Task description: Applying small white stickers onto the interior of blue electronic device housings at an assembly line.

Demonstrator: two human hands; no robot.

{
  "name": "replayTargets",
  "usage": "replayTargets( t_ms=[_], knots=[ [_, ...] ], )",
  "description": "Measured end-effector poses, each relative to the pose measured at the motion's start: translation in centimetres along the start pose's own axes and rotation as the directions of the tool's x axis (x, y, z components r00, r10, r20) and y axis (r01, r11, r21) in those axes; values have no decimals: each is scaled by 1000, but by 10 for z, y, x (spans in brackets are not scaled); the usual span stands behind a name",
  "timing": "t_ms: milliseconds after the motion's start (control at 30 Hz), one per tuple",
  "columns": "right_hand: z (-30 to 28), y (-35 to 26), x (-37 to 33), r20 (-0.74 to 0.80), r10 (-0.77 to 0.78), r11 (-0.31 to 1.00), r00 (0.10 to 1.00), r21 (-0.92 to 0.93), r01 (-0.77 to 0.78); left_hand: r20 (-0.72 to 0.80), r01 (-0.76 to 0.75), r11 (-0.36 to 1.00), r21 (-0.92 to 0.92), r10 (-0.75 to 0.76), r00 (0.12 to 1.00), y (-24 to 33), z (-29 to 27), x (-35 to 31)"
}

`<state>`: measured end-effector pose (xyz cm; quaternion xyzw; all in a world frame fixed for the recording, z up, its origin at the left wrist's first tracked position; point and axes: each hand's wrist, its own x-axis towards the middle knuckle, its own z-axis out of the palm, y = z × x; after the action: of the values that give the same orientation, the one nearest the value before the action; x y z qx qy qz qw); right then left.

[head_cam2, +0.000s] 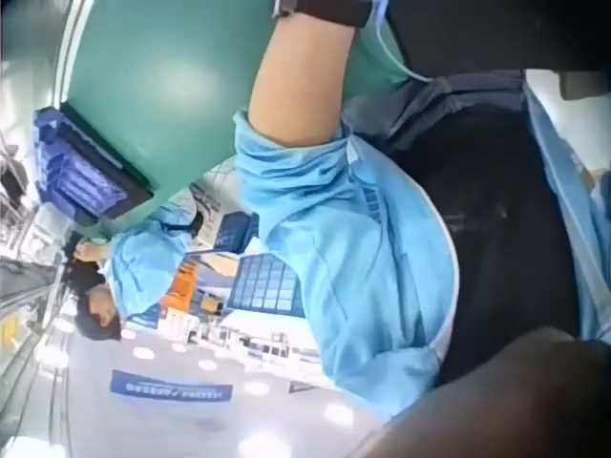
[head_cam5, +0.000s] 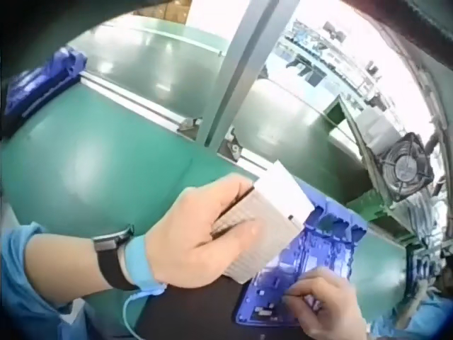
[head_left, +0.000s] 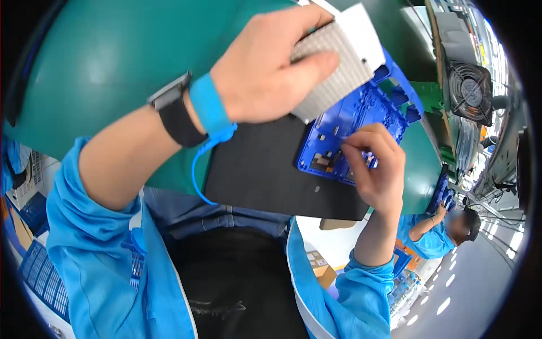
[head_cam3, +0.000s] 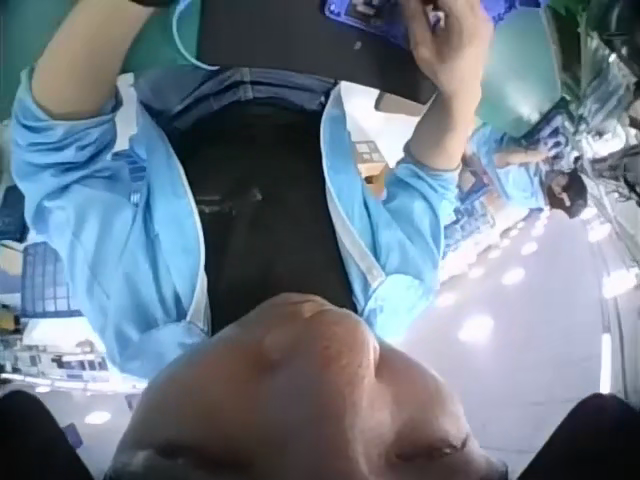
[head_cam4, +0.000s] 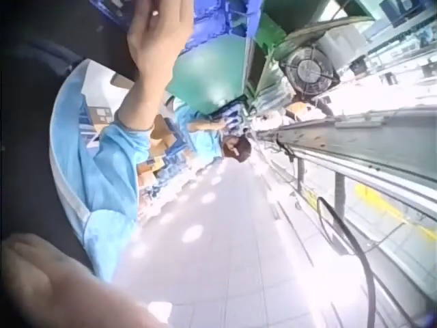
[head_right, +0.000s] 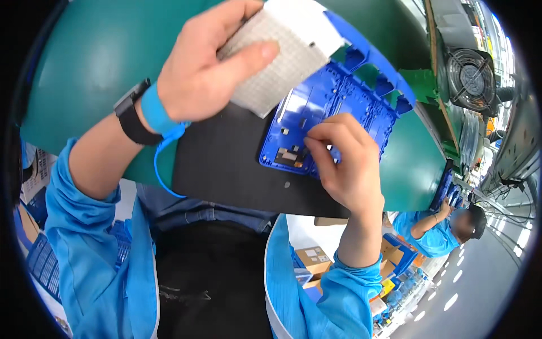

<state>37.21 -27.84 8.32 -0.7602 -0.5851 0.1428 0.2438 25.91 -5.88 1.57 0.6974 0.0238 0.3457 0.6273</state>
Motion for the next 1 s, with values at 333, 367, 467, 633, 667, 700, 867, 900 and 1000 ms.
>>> replayTargets(
  t_ms=[333,367,467,633,667,700,867,900,1000],
  knots=[
    [6,-12,21,-389,-34,999,921,25,47,148,57,995,-79,-45,988,15,11,-22],
    [5,-14,24,-342,-5,1000,940,18,12,143,34,997,-64,-25,989,13,11,-22],
    [7,-12,27,-311,27,1000,950,15,-24,143,54,996,-64,-45,989,13,11,-24],
    [7,-9,26,-275,-3,999,962,-42,-9,202,84,996,-30,-76,976,14,7,-22],
    [9,-8,26,-274,-1,999,962,-39,-11,223,100,995,-27,-91,971,13,5,-23],
    [10,-7,27,-272,-11,999,962,-49,-2,224,103,994,-26,-95,970,14,5,-22],
    [10,-8,24,-259,-6,997,966,-80,-15,262,230,966,-115,-193,946,16,5,-21],
    [9,-9,23,-269,-31,998,963,-63,15,263,228,967,-115,-191,946,16,7,-21],
    [6,-7,15,-283,-79,995,956,39,94,217,254,932,-259,-200,955,13,8,-22]
  ],
)
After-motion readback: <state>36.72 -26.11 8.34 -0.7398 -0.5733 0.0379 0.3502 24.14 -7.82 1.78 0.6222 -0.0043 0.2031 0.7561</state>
